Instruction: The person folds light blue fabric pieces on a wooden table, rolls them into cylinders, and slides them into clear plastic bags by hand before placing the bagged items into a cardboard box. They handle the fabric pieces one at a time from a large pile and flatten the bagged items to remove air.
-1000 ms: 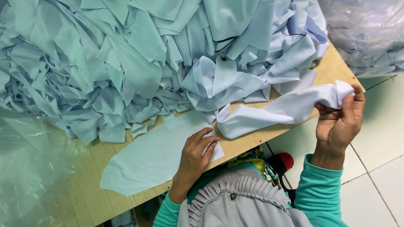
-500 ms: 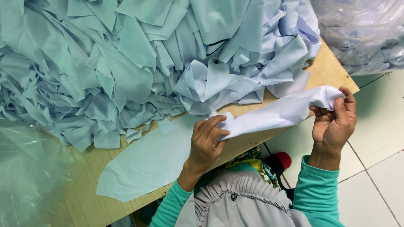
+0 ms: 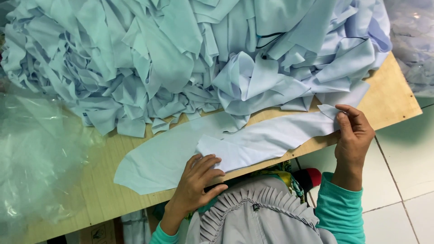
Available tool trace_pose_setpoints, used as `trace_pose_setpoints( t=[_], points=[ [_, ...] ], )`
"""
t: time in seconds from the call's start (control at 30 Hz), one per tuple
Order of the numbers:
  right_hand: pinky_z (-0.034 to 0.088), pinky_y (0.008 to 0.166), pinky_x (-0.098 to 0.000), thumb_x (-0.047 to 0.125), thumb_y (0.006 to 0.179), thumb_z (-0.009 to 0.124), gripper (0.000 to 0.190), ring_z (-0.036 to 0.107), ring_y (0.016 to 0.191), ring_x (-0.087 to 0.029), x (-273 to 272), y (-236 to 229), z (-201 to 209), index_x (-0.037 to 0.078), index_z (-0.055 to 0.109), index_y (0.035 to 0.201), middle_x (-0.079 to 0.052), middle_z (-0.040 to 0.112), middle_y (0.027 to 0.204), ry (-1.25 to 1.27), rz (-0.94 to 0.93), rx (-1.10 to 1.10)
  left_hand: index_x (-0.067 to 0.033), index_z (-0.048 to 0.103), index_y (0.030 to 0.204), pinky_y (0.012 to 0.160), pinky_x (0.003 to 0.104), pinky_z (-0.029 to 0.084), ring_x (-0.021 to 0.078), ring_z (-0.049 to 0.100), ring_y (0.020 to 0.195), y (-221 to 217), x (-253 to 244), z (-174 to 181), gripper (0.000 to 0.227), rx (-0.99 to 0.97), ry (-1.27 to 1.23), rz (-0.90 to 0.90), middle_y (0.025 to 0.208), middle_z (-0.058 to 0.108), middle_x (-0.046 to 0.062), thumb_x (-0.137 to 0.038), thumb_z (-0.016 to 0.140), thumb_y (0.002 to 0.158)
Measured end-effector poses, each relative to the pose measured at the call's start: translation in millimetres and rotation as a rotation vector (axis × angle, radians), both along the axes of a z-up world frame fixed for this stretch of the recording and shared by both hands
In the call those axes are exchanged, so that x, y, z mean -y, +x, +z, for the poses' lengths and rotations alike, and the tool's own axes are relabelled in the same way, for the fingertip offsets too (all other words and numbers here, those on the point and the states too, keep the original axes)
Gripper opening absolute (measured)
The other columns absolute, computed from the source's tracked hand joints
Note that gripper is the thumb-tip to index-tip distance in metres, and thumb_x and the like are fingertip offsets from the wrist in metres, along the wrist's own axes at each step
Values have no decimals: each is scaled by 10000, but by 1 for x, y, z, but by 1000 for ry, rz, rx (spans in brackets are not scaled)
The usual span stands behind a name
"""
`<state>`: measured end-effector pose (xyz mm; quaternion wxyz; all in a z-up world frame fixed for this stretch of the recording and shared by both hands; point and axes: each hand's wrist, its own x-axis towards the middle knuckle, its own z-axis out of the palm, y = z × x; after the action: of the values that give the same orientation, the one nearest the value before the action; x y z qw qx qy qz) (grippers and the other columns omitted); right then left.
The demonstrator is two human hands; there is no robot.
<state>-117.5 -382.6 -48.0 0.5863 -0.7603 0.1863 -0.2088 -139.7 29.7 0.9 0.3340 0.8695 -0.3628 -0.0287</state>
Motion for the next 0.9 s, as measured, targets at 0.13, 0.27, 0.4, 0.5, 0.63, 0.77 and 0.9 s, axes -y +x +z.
trace_pose_setpoints(
  t=[0.13, 0.27, 0.4, 0.5, 0.63, 0.77, 0.9],
  points=[
    [452, 995, -215, 65, 1117, 599, 172, 577, 1112, -111, -7, 1, 1, 57, 674, 1272, -23, 661, 1164, -20, 31, -14, -102, 677, 1142, 973, 453, 477, 309, 650, 1220, -3, -5, -11, 208, 101, -103, 278, 1254, 699, 137, -208, 712, 967],
    [448, 959, -233, 30, 1138, 591, 164, 571, 1076, -123, -9, 3, 3, 35, 681, 1275, -42, 660, 1148, -120, 66, -19, -116, 604, 1353, 977, 501, 434, 336, 529, 1305, 13, 4, -33, 460, 64, 143, 603, 1428, 567, 135, -392, 650, 989],
    [445, 956, -236, 40, 1150, 592, 165, 569, 1081, -129, -9, 1, 4, 31, 680, 1289, -48, 661, 1154, -143, 90, -32, -129, 601, 1288, 847, 478, 442, 331, 532, 1166, 18, 15, -38, 435, 14, 180, 660, 1283, 559, 106, -357, 728, 940],
    [465, 1022, -258, 50, 1159, 592, 157, 591, 1147, -152, -8, -2, 4, 39, 677, 1290, -56, 666, 1189, -158, 101, -43, -156, 673, 1104, 810, 445, 436, 287, 564, 1051, 17, 13, -37, 244, -64, 119, 654, 1159, 596, 67, -256, 760, 899],
    [470, 1024, -255, 31, 1156, 591, 170, 597, 1153, -159, -8, -2, 3, 29, 677, 1303, -70, 670, 1208, -160, 98, -27, -168, 663, 1026, 868, 393, 412, 212, 631, 1060, 16, -2, -28, 151, -242, -88, 653, 1113, 678, -16, -165, 729, 891],
    [521, 995, -241, 94, 1169, 615, 170, 617, 1147, -156, -10, -6, 4, 32, 672, 1317, -64, 662, 1196, -85, 90, -21, -190, 641, 1031, 862, 357, 455, 178, 662, 1138, 18, -37, 15, 149, -390, -382, 624, 1239, 704, 15, -103, 708, 931],
    [428, 755, -202, 112, 1157, 622, 162, 542, 926, -85, -27, -12, 19, 80, 692, 1300, -3, 640, 1097, -11, 50, -32, -154, 607, 996, 836, 295, 456, 185, 646, 1059, 6, -81, 61, 176, -314, -504, 565, 1271, 690, 112, -3, 673, 935]
  ],
)
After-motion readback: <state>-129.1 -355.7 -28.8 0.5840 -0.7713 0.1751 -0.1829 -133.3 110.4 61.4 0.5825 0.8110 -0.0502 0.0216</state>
